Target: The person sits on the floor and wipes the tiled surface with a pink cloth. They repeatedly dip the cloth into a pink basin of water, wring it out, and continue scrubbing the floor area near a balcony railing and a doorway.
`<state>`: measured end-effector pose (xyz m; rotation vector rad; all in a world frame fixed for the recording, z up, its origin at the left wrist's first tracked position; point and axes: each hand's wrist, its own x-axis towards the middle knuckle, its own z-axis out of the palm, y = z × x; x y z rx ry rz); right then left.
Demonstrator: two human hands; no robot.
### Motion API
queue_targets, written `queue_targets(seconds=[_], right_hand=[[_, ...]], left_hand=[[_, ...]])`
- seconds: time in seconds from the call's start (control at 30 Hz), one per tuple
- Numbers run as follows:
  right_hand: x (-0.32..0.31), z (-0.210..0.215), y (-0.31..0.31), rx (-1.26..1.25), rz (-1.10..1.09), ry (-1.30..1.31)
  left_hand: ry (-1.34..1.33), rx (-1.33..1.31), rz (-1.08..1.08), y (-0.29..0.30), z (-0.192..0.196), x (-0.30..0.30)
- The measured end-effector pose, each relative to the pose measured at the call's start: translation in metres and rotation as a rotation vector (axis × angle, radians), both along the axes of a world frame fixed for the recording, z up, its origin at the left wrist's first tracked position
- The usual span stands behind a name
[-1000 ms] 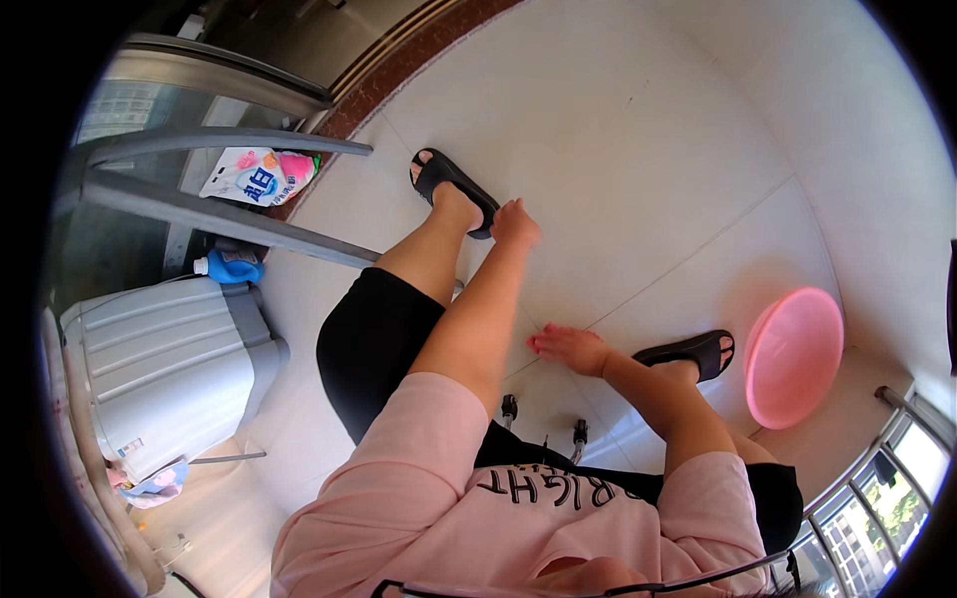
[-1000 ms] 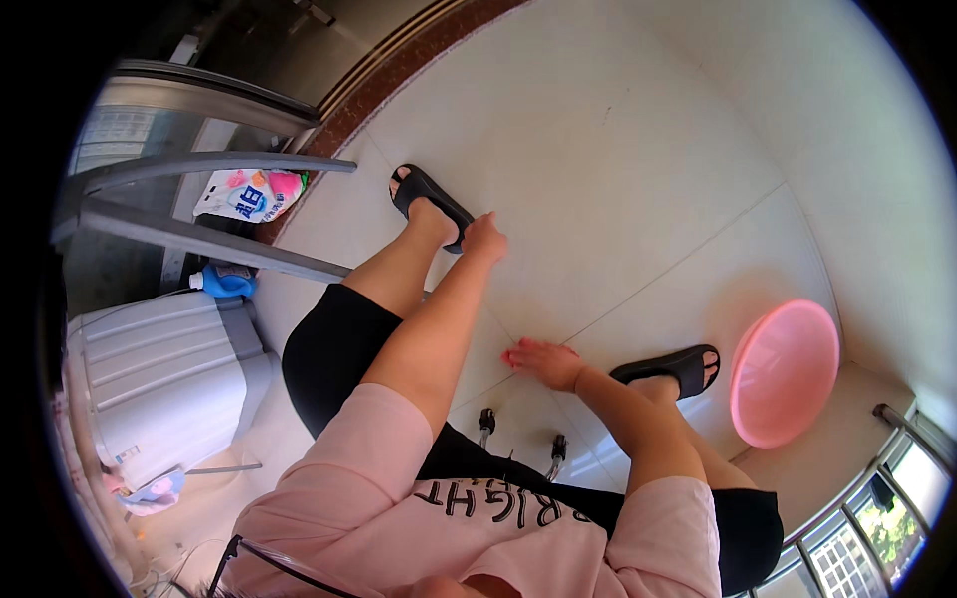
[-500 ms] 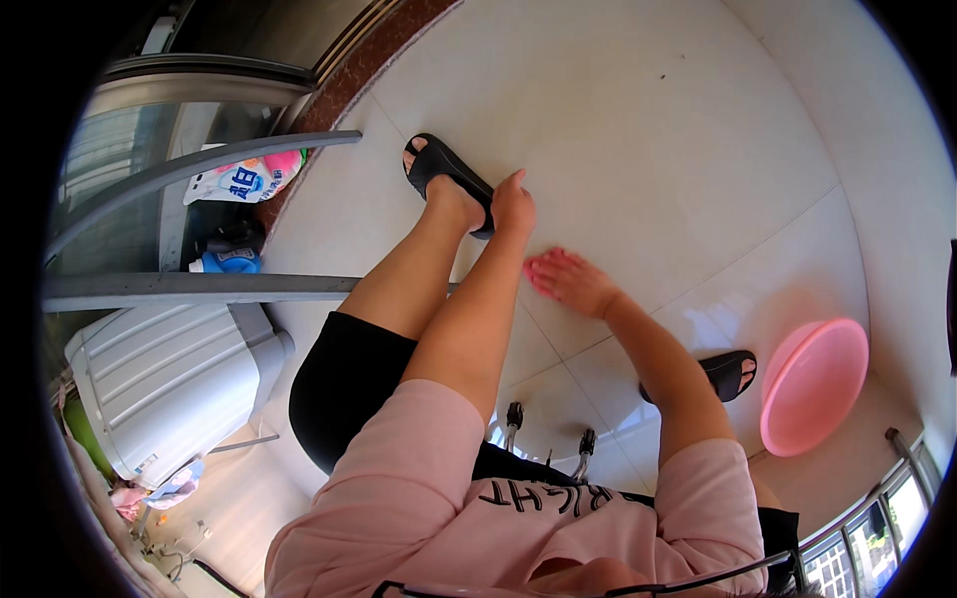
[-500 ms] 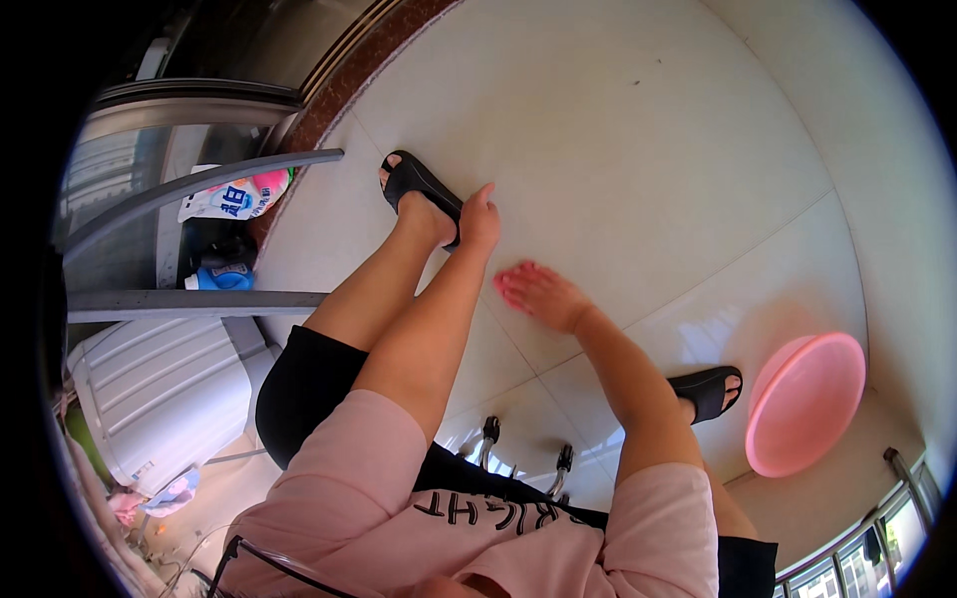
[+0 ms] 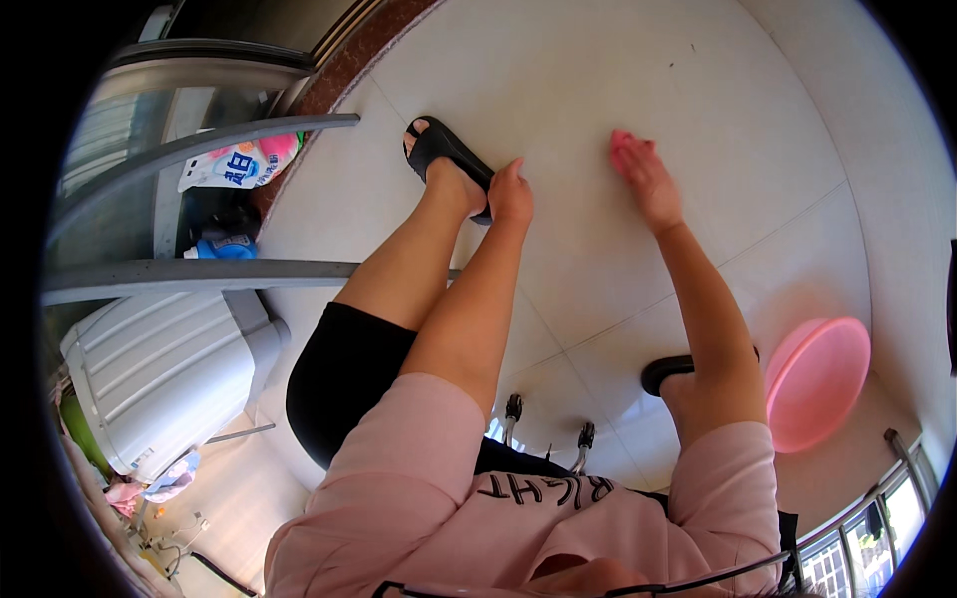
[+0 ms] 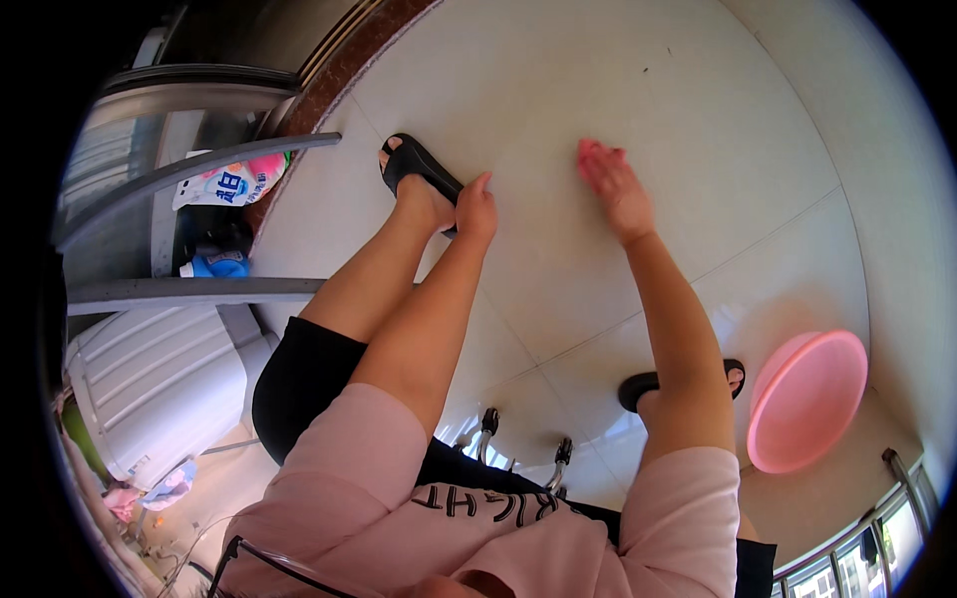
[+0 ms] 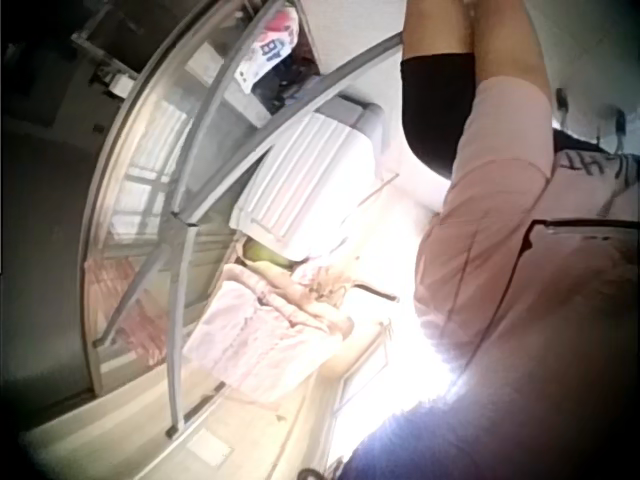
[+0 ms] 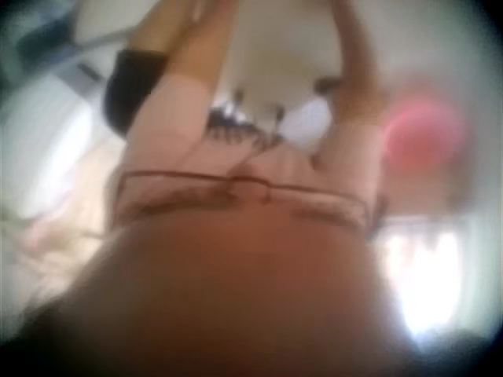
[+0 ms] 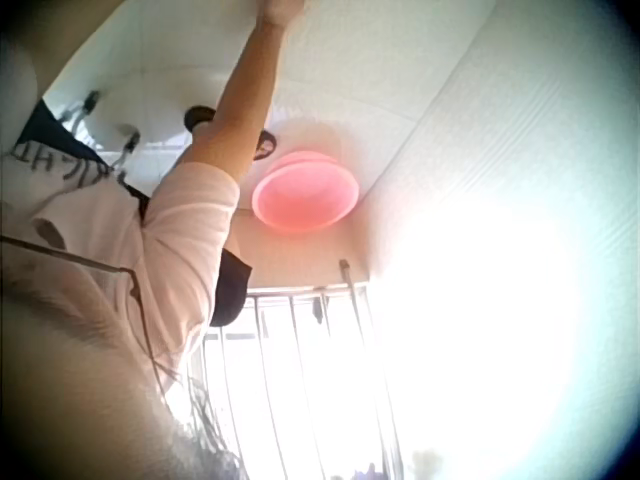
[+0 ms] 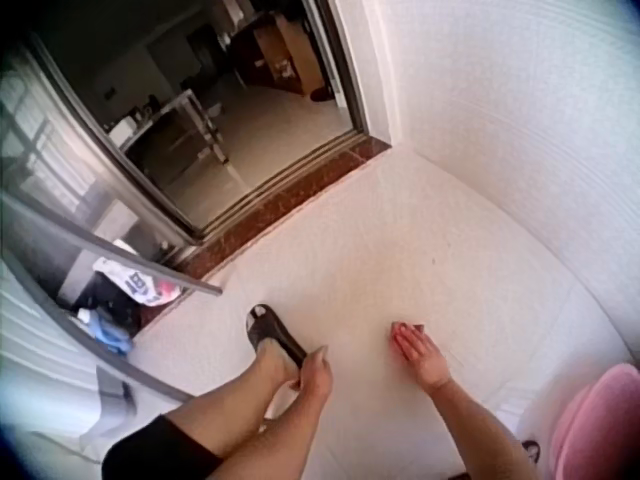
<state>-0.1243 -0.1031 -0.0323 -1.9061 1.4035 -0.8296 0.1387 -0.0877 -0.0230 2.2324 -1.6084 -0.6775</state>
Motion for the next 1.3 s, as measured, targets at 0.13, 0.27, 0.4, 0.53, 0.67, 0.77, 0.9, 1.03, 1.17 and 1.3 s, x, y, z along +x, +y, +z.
queue_targets(seconds=[0.13,0.27,0.4,0.53,0.67,0.77,0.9,1.03,1.17,1.3], right_hand=[[0.029,0.032,0.101,0.517,0.315,-0.644],[0.067,0.035,0.208,0.494,0.657,-0.446],[0.094,-0.008,0.297,-0.12,0.9,-0.047],[0.127,-0.006,0.322,0.077,0.953,0.064],[0.118,0.001,0.299,-0.07,0.904,0.216],[0.093,-0.011,0.264,-0.022,0.696,0.097],[0.052,-0.024,0.198,-0.18,0.494,0.262],[0.023,-0.017,0.142,-0.184,0.274,0.356],[-0.004,-0.01,0.108,-0.251,0.097,0.448],[0.023,0.015,0.152,0.291,0.5,-0.128]], left_hand=[[0.006,-0.015,-0.008,0.006,0.009,-0.017],[0.002,-0.072,-0.032,0.014,0.011,-0.015],[0.016,-0.114,-0.063,0.012,0.007,-0.026],[0.013,-0.135,-0.057,0.024,-0.002,-0.02],[-0.02,-0.064,-0.052,0.027,-0.001,-0.015],[-0.01,-0.033,-0.035,0.026,0.001,-0.006],[-0.013,-0.052,-0.056,0.024,-0.007,-0.002],[-0.004,-0.026,-0.04,0.024,-0.001,-0.002],[0.014,-0.014,-0.052,0.022,0.004,-0.008],[0.019,-0.012,-0.045,0.026,0.002,-0.005]])
